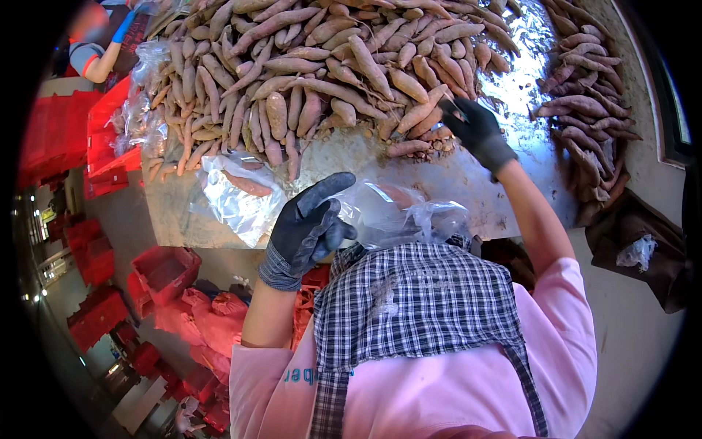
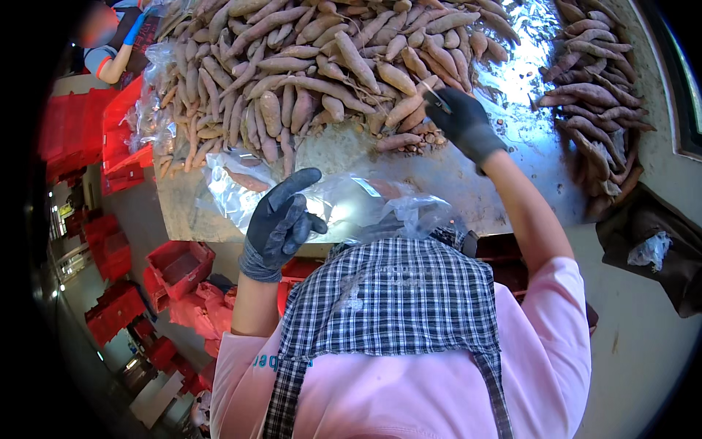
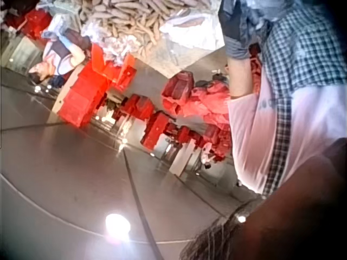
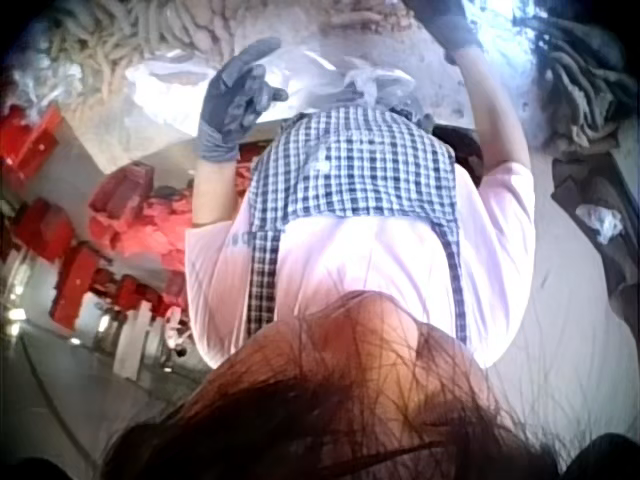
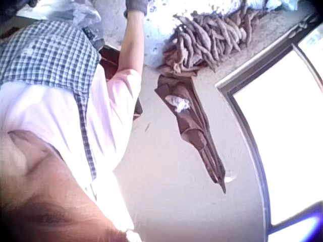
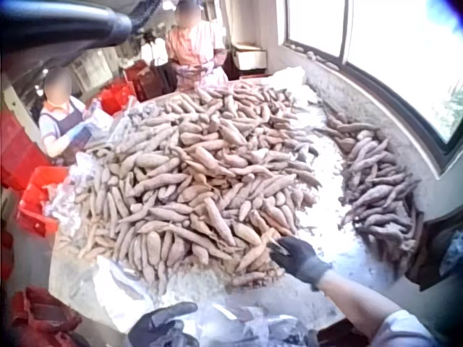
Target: The person peels sweet potatoes using a small knife, removing the skin in strips. They handle the potatoes one at a time, rotating them to peel all sides, and place the peeled items into a plastic bag on the table. The process is repetitive, with the person continuously selecting new potatoes from a large pile.
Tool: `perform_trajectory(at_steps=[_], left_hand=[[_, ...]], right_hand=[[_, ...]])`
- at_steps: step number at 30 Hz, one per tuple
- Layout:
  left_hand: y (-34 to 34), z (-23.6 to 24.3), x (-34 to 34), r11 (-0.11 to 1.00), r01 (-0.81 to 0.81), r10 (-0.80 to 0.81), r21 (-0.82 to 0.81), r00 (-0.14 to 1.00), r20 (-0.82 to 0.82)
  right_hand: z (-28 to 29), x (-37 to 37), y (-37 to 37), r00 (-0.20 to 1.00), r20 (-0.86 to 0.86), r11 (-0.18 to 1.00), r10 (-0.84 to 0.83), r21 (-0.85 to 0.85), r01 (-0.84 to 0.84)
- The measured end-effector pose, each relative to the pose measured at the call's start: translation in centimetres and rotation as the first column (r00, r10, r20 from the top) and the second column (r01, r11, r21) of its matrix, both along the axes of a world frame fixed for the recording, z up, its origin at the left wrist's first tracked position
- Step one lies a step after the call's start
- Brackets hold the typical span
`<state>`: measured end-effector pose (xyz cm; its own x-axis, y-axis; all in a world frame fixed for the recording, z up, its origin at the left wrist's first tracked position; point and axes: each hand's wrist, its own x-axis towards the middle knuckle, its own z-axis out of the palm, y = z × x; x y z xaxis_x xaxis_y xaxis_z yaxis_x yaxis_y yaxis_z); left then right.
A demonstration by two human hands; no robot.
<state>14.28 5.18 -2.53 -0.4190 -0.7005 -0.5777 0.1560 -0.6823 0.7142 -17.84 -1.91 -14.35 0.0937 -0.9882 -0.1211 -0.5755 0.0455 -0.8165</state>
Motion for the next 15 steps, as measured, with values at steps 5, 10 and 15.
perform_trajectory(at_steps=[5,10,15], left_hand=[[-0.1,1.3,-0.8,0.999,-0.046,0.049,0.018,0.934,-0.353],[-1.3,-0.8,-0.8,0.990,-0.127,0.115,-0.062,0.978,-0.174],[-3.4,-6.2,-5.8,0.990,-0.099,0.090,-0.095,0.991,-0.100]], right_hand=[[-5.8,4.1,-6.1,0.938,-0.347,0.986,0.002,-0.156,-0.060],[-1.4,1.6,-3.5,0.742,0.581,0.749,-0.335,0.642,-0.164],[1.1,3.4,3.0,0.592,0.754,0.775,-0.285,0.545,-0.321]])
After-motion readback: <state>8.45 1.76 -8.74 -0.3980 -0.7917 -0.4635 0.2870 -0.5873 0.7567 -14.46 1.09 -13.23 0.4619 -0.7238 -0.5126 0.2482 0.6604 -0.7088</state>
